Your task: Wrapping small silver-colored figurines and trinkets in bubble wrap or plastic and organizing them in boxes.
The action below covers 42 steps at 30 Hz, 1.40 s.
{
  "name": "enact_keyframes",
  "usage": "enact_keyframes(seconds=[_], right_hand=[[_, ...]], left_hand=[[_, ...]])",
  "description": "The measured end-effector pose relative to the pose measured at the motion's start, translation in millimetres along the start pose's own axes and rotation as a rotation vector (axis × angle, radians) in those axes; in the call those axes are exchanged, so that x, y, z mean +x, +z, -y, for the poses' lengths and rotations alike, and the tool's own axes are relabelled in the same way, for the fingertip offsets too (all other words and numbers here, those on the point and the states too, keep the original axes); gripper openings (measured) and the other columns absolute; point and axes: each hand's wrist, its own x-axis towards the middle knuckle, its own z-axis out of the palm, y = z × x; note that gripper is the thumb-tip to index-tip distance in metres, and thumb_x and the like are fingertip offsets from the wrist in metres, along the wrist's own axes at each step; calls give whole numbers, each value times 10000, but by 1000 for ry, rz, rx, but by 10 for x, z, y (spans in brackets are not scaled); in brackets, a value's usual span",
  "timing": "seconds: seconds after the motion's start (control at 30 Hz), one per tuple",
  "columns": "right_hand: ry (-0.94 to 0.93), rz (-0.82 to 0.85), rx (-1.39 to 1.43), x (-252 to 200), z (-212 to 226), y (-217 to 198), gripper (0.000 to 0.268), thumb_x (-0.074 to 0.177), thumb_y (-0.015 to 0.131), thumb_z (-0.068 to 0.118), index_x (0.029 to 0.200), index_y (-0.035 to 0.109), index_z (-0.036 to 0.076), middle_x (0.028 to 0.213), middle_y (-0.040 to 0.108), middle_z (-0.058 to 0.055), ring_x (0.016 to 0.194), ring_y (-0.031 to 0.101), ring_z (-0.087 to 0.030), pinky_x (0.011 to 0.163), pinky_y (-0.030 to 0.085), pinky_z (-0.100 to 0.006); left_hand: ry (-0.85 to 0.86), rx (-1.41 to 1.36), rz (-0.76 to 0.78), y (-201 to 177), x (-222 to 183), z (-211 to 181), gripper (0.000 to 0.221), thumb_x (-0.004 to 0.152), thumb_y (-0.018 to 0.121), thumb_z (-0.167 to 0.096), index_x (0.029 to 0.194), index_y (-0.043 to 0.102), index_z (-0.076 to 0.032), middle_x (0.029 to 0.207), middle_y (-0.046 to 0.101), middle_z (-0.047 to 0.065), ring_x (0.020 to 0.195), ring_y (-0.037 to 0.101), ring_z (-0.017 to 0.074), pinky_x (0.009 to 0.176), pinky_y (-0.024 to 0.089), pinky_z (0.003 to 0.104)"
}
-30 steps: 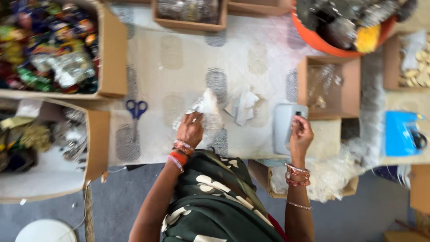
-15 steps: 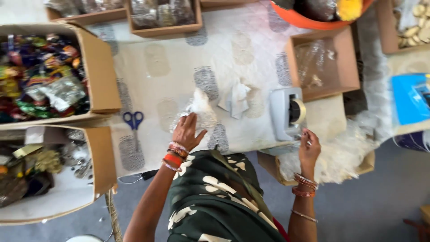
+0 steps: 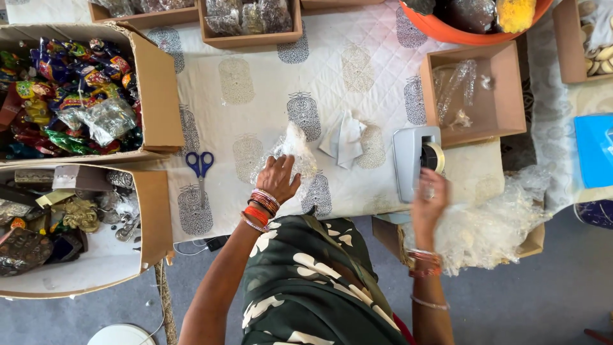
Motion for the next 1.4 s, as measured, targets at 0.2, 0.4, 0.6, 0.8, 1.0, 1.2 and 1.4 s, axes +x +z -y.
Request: enact_keyframes(seconds=[0.2, 0.4, 0.6, 0.8, 1.0, 1.2, 1.4], right_hand=[[-468, 393, 32, -61, 932, 1363, 446, 869, 779, 141, 1272, 622, 34, 1194, 669, -149, 1117, 633, -306, 991, 491, -420], [-498, 464, -81, -59, 1028, 1986, 332, 870, 766, 129, 1161, 653, 17, 1089, 675, -154, 1019, 630, -323, 903, 516, -415], [-364, 655, 30, 34, 998, 2032, 100, 937, 703, 67, 1024, 698, 17, 979, 690, -112, 835, 676, -233, 727, 553, -333], [-273, 673, 162, -135, 1216, 2269, 94, 945, 693, 65, 1021, 709, 14, 954, 684, -81, 782, 681, -187, 676, 569, -318], [-295, 653, 48, -201, 1274, 2491, 107, 931, 703, 80, 1010, 735, 15, 954, 686, -85, 768, 668, -202, 653, 560, -323], [-459, 655, -47, -173, 1146, 2557, 120, 935, 713, 62, 1037, 749, 10, 955, 686, -95, 855, 661, -230, 763, 546, -351], [-594, 710, -146, -227, 995, 2600, 257, 879, 685, -51, 1114, 753, 32, 1005, 665, -107, 918, 628, -244, 812, 558, -340]], left_hand=[[57, 1, -136, 35, -163, -22, 587, 869, 687, -328, 1332, 584, 17, 1331, 611, 202, 1114, 574, 363, 935, 552, 446], [6, -36, -168, 123, -249, -16, 639, 864, 694, -343, 1393, 549, -16, 1435, 545, 191, 1200, 549, 361, 1015, 493, 442], [-21, -51, -147, 99, -278, -44, 611, 879, 696, -296, 1405, 541, -25, 1477, 515, 179, 1220, 530, 359, 1037, 477, 453], [-9, -83, -159, 176, -263, 29, 592, 834, 726, -257, 1350, 581, -7, 1461, 521, 203, 1217, 523, 369, 1035, 469, 449], [0, -35, -169, 320, -235, 72, 452, 849, 711, -229, 1245, 671, -14, 1357, 605, 178, 1269, 505, 357, 1100, 417, 441], [55, -131, -275, 141, -294, 69, 441, 850, 693, -205, 1238, 671, 3, 1349, 615, 206, 1274, 502, 377, 1102, 389, 456], [-279, -699, -367, 471, -234, 281, 297, 923, 587, -33, 1204, 683, -43, 1093, 729, 164, 926, 744, 275, 831, 631, 353]])
